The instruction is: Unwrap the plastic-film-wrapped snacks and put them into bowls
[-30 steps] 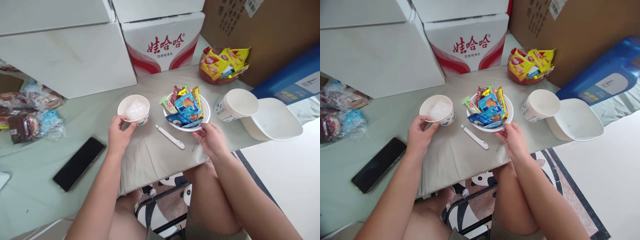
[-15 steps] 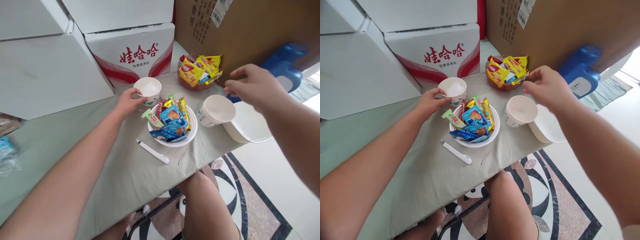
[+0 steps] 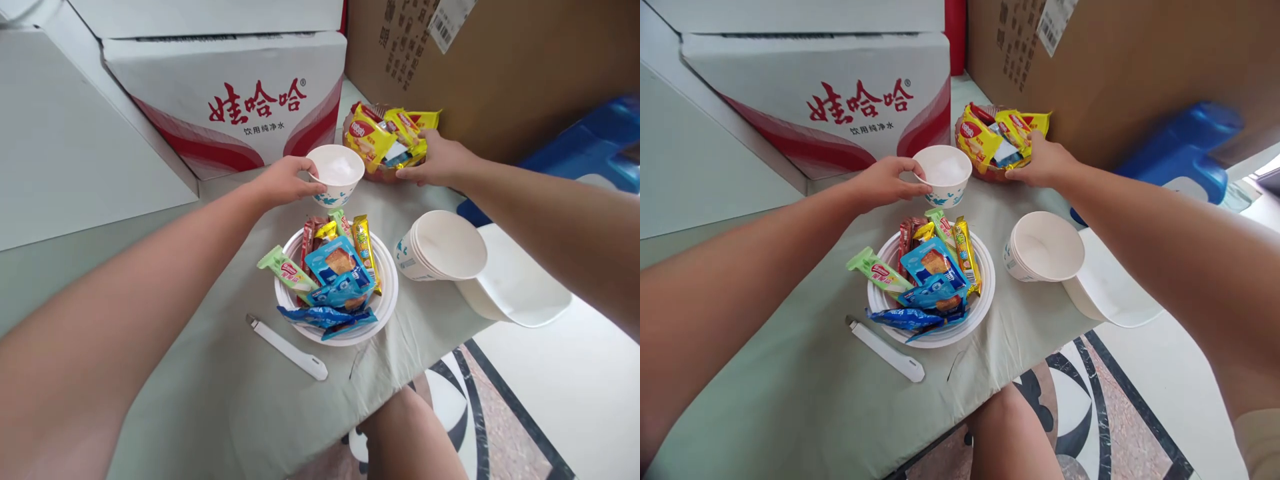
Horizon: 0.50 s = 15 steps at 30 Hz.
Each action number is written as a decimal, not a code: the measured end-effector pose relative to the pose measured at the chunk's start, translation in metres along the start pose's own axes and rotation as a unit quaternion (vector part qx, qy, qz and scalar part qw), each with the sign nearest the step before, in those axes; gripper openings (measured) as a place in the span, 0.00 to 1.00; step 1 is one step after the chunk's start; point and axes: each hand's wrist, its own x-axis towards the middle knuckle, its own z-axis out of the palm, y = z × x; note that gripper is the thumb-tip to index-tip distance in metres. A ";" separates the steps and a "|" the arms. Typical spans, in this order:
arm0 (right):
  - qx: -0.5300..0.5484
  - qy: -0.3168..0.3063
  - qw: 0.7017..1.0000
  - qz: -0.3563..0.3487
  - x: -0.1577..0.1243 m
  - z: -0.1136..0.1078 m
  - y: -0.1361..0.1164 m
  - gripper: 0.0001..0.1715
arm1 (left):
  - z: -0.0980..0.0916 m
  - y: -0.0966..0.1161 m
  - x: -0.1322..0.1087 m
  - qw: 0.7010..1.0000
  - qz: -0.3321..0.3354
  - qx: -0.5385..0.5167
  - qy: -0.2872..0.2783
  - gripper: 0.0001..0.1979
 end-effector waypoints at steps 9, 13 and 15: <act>-0.072 0.000 0.997 0.008 0.047 0.013 -0.031 0.34 | 0.018 0.005 0.017 0.999 0.024 -0.046 -0.009 0.11; -0.048 -0.009 0.999 -0.015 0.062 0.020 -0.041 0.23 | 0.030 0.017 0.030 0.998 0.017 -0.055 -0.016 0.10; 0.012 -0.008 1.000 -0.025 0.065 0.025 -0.044 0.18 | 0.033 0.020 0.034 0.992 0.007 -0.124 -0.027 0.16</act>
